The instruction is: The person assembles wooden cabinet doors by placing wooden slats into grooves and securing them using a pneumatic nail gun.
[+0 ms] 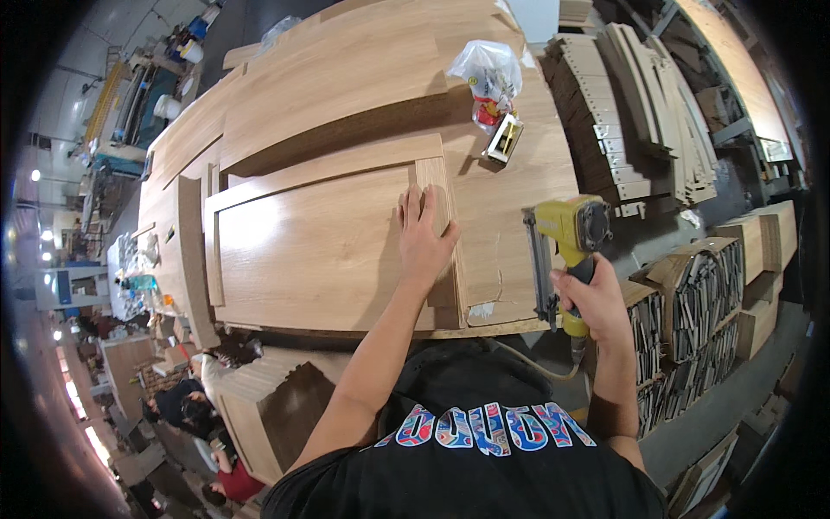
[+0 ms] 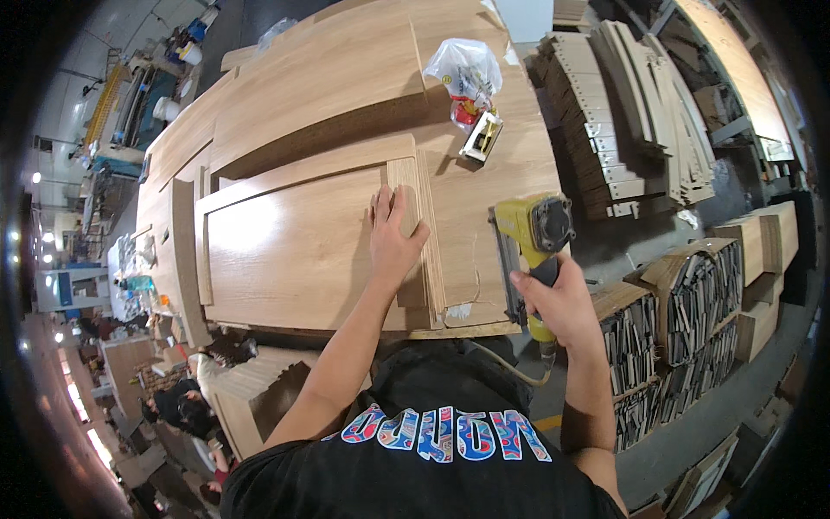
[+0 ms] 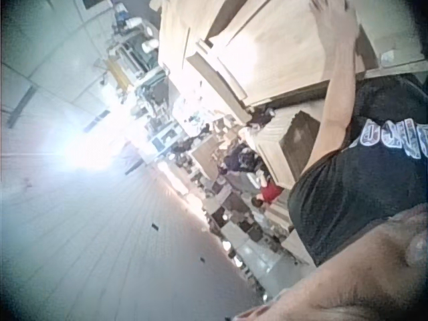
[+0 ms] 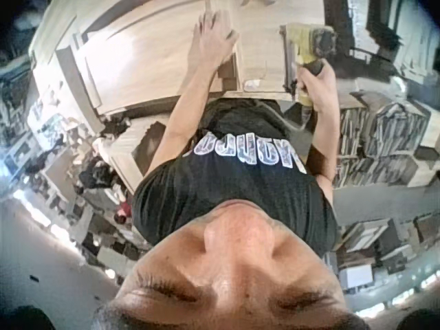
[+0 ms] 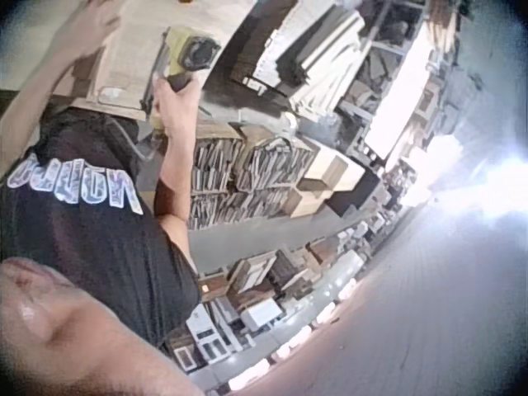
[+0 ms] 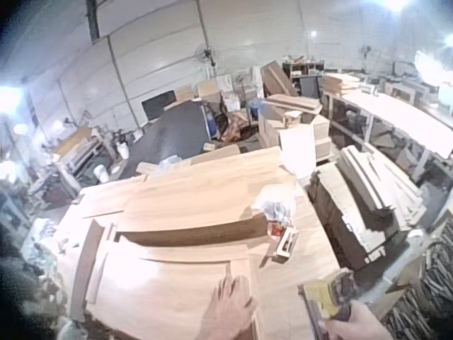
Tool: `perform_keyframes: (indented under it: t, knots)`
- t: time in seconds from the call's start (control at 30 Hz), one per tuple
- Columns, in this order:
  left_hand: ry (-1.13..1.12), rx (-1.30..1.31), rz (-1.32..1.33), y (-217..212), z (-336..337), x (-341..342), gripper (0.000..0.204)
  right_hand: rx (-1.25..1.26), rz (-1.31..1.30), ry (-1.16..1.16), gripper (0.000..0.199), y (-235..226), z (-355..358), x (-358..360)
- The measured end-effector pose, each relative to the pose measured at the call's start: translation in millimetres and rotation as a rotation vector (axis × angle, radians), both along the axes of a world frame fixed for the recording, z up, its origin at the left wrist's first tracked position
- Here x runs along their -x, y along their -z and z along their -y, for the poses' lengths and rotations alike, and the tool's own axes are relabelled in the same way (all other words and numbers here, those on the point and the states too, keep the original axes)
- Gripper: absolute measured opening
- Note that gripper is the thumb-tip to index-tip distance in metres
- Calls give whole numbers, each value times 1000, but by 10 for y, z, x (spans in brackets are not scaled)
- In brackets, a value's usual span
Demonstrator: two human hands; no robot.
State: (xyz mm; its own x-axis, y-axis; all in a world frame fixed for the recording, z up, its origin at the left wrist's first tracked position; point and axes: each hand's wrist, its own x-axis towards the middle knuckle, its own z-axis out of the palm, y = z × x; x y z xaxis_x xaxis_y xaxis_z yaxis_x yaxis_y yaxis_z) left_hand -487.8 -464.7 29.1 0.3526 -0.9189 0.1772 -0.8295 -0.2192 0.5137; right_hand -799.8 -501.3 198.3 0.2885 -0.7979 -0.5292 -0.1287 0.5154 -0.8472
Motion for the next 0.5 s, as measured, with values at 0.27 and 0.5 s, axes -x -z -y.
perform_keyframes:
  t: [0.27,0.5]
  knots:
    - [-57,-23,-32,-113,72,101,82,-25,46,-47,27,289,470,164]
    - [-55,-68,23,-135,97,113,83,-53,40,-75,32,272,637,190]
